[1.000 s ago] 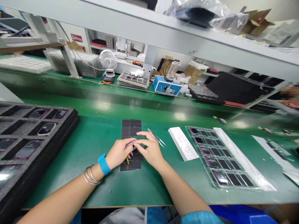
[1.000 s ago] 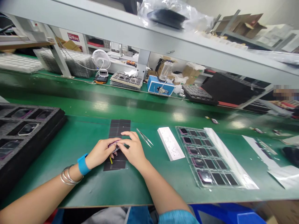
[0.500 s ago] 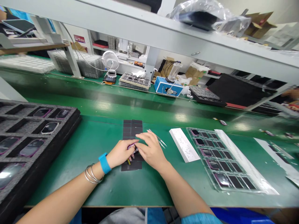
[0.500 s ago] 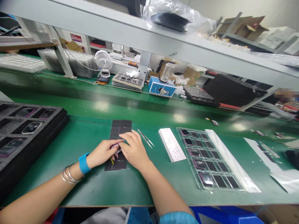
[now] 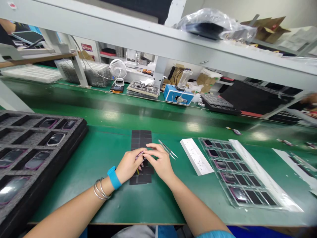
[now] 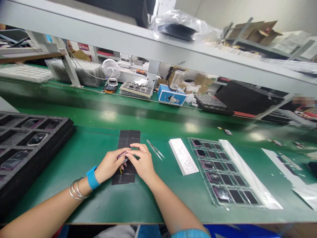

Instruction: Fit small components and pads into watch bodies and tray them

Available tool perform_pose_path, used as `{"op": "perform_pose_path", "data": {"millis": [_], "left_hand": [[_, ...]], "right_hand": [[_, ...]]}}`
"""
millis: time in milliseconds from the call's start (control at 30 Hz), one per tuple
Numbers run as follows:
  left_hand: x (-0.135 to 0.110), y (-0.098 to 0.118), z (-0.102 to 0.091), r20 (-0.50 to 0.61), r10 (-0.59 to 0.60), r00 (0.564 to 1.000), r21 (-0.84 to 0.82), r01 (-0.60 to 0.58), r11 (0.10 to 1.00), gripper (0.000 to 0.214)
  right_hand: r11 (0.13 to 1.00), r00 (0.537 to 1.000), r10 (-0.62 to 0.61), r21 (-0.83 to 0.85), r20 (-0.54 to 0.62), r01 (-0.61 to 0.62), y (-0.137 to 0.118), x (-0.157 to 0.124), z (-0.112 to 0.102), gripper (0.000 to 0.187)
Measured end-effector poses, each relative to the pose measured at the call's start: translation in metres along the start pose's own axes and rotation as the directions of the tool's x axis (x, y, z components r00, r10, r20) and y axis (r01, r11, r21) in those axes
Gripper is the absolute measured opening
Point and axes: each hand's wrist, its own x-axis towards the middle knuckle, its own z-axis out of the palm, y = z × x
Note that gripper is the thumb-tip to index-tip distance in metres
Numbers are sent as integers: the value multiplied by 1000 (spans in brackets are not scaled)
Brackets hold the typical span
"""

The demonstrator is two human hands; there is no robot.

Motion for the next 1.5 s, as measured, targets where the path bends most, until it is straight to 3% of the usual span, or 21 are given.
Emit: {"op": "perform_pose_path", "data": {"millis": [167, 333, 400, 500, 667, 767, 900, 1100, 1267, 1400, 1500], "left_hand": [[-4, 5, 0, -17, 65, 998, 52, -64, 997, 35], [-5, 11, 1, -18, 123, 992, 159, -118, 980, 34], [-5, 12, 0, -24, 127, 992, 153, -122, 981, 34], [-5, 12, -1, -30, 120, 992, 129, -115, 985, 34], [-4, 8, -2, -48, 106, 993, 135, -98, 986, 36], [-4, 8, -3, -30, 76, 997, 89, -73, 993, 38], [-5, 7, -3, 3, 45, 999, 8, -45, 999, 41], [-4, 7, -1, -12, 49, 999, 28, -49, 998, 41], [-2, 8, -1, -25, 58, 998, 51, -57, 997, 41], [-3, 8, 0, -41, 101, 994, 109, -96, 989, 41], [-5, 5, 1, -61, 129, 990, 172, -117, 978, 40]], "right_hand": [[940, 978, 208, 281, -15, -196, 0, -1, 5, 5], [885, 972, 234, 409, 21, -222, -2, 1, 2, 5], [934, 988, 156, 323, 15, -152, -5, 2, -2, 5], [997, 998, -49, 53, -35, 51, -10, 3, -8, 9], [898, 936, -352, -283, 0, 338, -10, 2, -13, 16], [842, 909, -412, -355, 65, 407, -5, 0, -15, 20], [832, 910, -408, -378, 75, 405, -4, -1, -14, 21], [913, 944, -326, -276, -50, 301, -8, 1, -7, 17], [998, 994, -67, -26, -83, 65, -10, 1, -2, 12], [980, 986, 137, 158, -94, -121, -9, 0, 2, 6], [942, 971, 217, 280, -96, -183, -6, -1, 5, 5]]}}
